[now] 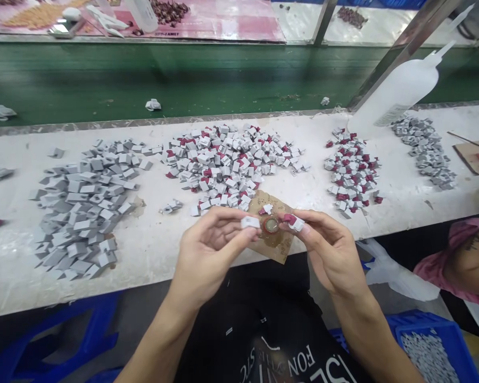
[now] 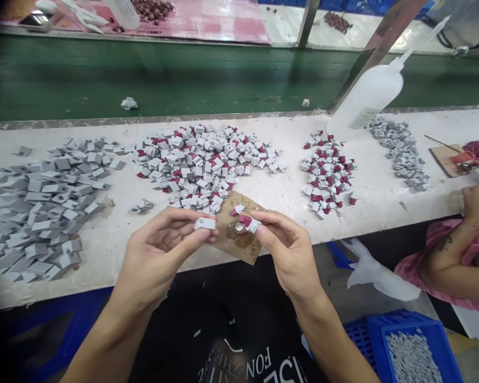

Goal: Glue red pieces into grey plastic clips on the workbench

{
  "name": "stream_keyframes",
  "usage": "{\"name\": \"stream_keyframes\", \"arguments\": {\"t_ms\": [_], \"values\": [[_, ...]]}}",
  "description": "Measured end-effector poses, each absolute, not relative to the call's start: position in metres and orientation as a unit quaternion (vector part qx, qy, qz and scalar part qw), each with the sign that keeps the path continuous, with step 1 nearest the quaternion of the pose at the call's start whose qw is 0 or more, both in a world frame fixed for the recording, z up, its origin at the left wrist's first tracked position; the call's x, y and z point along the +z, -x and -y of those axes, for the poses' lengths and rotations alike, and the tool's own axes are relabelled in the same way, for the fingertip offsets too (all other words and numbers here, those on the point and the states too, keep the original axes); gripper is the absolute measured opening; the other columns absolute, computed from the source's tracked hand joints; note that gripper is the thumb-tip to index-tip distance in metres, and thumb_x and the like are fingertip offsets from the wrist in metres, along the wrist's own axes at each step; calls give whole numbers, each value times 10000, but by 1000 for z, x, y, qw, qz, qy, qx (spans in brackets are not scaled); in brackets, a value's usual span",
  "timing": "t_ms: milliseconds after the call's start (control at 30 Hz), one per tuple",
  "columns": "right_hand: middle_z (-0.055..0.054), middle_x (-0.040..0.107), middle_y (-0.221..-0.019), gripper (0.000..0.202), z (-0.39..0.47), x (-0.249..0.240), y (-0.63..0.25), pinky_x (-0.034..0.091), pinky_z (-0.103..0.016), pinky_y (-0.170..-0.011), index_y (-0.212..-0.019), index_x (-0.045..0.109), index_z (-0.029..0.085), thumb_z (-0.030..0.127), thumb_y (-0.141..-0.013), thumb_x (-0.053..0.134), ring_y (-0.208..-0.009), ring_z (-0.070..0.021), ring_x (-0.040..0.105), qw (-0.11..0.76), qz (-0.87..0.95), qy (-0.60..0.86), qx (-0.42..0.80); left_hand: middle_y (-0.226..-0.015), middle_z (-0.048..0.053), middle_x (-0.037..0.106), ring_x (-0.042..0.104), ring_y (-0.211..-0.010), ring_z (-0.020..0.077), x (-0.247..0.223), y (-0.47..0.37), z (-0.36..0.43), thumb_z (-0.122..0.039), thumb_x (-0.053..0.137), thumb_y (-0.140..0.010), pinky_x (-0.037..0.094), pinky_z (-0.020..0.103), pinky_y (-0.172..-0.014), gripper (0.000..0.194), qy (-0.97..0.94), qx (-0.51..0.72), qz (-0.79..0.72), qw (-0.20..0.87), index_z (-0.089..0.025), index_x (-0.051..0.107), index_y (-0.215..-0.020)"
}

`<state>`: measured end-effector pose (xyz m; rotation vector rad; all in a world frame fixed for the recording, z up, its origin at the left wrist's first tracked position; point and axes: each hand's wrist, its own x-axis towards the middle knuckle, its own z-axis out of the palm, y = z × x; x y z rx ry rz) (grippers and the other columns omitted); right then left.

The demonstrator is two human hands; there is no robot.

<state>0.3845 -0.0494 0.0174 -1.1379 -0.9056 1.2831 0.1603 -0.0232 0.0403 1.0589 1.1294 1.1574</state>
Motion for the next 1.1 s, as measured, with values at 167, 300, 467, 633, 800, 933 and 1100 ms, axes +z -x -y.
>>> {"name": "stream_keyframes", "arguments": {"t_ms": [167,300,467,633,800,933,1100], "values": [[-14,914,-1228,143,49,19,-383,720,-357,-1053,-1201,947,380,397,-1065,907,-1171,-231,876,571,387,458,560,-1036,50,887,873,-923,179,42,-186,14,-257,952,-962,739,234,-842,153,-463,456,-423,631,-220,892,-1097],[6,907,-1239,150,52,14,-384,703,-304,-1053,-1213,945,396,363,-1075,898,-1173,-197,868,572,385,459,560,-1046,47,888,873,-944,178,37,-190,13,-276,946,-978,736,235,-866,138,-452,451,-410,652,-237,894,-1100],[-18,871,-1135,204,51,20,-386,700,-286,-977,-1220,952,374,256,-1085,854,-1091,-185,845,558,444,475,515,-995,46,889,860,-887,169,34,-188,9,-268,984,-929,728,224,-840,155,-450,435,-425,655,-234,917,-1064],[-35,837,-1048,227,45,27,-386,689,-284,-894,-1203,959,360,219,-1068,844,-1011,-185,815,522,503,499,474,-1017,70,907,886,-914,224,33,-184,4,-279,969,-921,753,282,-838,148,-473,404,-434,651,-238,932,-1058],[-44,861,-1064,160,37,31,-385,728,-329,-883,-1183,955,327,281,-1053,874,-1003,-213,847,514,491,467,525,-999,65,892,877,-871,242,40,-181,2,-275,932,-940,766,329,-795,106,-504,405,-429,631,-253,919,-1042],[-57,891,-1135,171,13,37,-387,757,-380,-913,-1215,940,311,365,-1070,867,-1035,-237,873,491,504,452,549,-1035,74,886,872,-924,268,53,-173,-24,-343,908,-965,761,369,-817,159,-561,383,-423,600,-279,896,-1110],[-97,860,-1321,369,-93,33,-404,752,-465,-967,-1459,846,298,359,-1098,802,-1040,-244,848,430,563,577,407,-1081,112,865,801,-915,296,73,-165,-129,-307,874,-959,702,462,-857,149,-675,329,-530,395,-242,880,-1093]]}}
